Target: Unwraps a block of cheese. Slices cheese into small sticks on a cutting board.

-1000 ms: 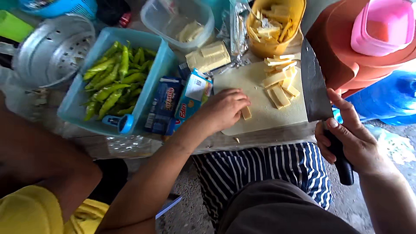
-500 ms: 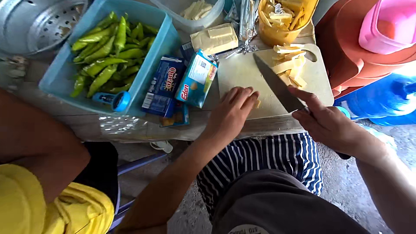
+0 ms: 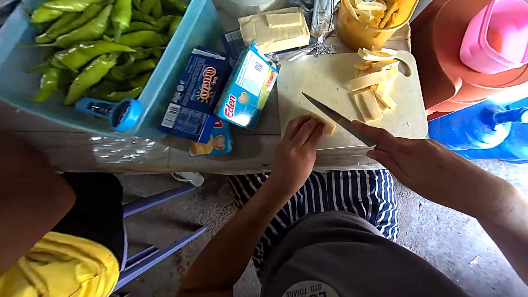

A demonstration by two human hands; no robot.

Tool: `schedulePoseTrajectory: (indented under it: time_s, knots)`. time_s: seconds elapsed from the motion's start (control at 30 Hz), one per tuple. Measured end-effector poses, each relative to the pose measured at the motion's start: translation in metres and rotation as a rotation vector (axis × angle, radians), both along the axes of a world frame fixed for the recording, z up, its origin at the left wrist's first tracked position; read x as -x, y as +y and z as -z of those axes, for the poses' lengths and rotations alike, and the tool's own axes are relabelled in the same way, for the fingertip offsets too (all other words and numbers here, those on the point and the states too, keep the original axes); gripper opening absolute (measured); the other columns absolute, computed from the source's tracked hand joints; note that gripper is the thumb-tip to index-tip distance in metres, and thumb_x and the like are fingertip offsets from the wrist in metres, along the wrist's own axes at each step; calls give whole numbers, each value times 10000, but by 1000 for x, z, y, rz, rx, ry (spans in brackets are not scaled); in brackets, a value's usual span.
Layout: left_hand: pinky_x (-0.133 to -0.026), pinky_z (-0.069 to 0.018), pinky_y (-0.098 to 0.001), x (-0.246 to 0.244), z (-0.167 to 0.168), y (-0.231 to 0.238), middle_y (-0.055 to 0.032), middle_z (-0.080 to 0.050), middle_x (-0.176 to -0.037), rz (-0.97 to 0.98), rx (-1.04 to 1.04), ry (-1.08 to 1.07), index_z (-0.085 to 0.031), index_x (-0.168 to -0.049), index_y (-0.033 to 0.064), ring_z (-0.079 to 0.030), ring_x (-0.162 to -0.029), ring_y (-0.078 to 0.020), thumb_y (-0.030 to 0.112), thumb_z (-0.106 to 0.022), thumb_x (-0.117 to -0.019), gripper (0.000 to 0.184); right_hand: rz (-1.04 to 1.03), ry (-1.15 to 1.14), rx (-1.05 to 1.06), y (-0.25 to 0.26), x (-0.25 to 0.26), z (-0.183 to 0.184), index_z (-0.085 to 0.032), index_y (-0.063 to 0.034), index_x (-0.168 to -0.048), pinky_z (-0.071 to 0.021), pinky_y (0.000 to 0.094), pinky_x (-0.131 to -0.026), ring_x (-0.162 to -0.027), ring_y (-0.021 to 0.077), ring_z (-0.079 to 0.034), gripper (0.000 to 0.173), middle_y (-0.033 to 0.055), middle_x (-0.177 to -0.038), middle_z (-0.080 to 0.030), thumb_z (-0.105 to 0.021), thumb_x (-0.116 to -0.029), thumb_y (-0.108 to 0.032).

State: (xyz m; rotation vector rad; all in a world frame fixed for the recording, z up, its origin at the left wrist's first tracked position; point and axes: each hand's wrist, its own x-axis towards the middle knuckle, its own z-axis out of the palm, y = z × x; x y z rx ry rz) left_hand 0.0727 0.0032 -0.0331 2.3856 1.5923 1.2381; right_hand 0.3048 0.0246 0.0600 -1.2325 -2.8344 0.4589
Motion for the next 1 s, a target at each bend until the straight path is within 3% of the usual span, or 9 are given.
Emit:
schedulePoseTrajectory:
  time_s: [0.2,0.5,0.6,0.67,0.73,0.77,0.87,1.0]
  knots:
    - [-1044,-491,-300,-1,1,1,-141,-749,-1111,-22,-18,-12,-766,-1075,-17,-671,-1158,-283,-40,-630,-946,189,-87,-72,-67,0,0,-3,-408,-239,-1585,-393,350,-398,-444,226,-509,520,44,-627,-502,-449,-1067,-252]
    - [-1042,-485,-296,-1,0,-1,-135,-745,-1107,-23,6,-10,-762,-1073,-17,-661,-1166,-276,-46,-635,-931,193,-69,-243,-2,0,6,-4,-341,-296,-1612,-413,354,-415,-468,251,-539,583,70,-661,-515,-497,-1057,-210]
    - [-1036,-491,-304,-1,0,0,-137,-745,-1113,-24,2,-6,-764,-1079,-12,-665,-1149,-284,-42,-627,-933,202,-57,-169,34,5,4,6,-380,-272,-1597,-413,371,-411,-460,257,-532,560,64,-630,-510,-498,-1053,-206]
    - [-988,-503,-310,-2,1,-1,-141,-746,-1093,-39,-16,-1,-765,-1062,-13,-671,-1090,-288,-30,-634,-940,181,-12,-61,223,16,-1,5,-368,-276,-1596,-441,337,-436,-480,184,-536,533,24,-639,-539,-476,-1074,-284]
    - [-964,-513,-304,-3,2,-2,-146,-745,-1071,-53,-32,0,-766,-1043,-15,-679,-1060,-283,-18,-643,-944,157,15,26,361,26,-8,0,-322,-293,-1599,-425,205,-425,-459,25,-492,535,-65,-609,-508,-446,-1079,-328]
    - [-965,-516,-298,-3,2,-1,-146,-744,-1067,-58,-38,0,-765,-1041,-17,-682,-1060,-278,-12,-645,-947,152,2,37,307,27,-8,-2,-335,-269,-1599,-405,208,-431,-471,27,-481,533,-69,-614,-504,-426,-1079,-342]
    - [-974,-514,-286,-3,2,-3,-150,-742,-1077,-65,-28,6,-764,-1048,-23,-681,-1081,-277,-3,-649,-951,152,-69,-51,88,16,-4,-8,-399,-238,-1585,-413,330,-409,-466,178,-531,513,8,-635,-526,-389,-1082,-342]
    - [-972,-512,-278,-3,1,-2,-148,-740,-1068,-77,-31,22,-765,-1047,-16,-680,-1080,-269,5,-658,-953,144,-122,-152,-8,7,-4,-11,-396,-270,-1588,-385,350,-385,-440,229,-519,529,45,-642,-513,-441,-1062,-234]
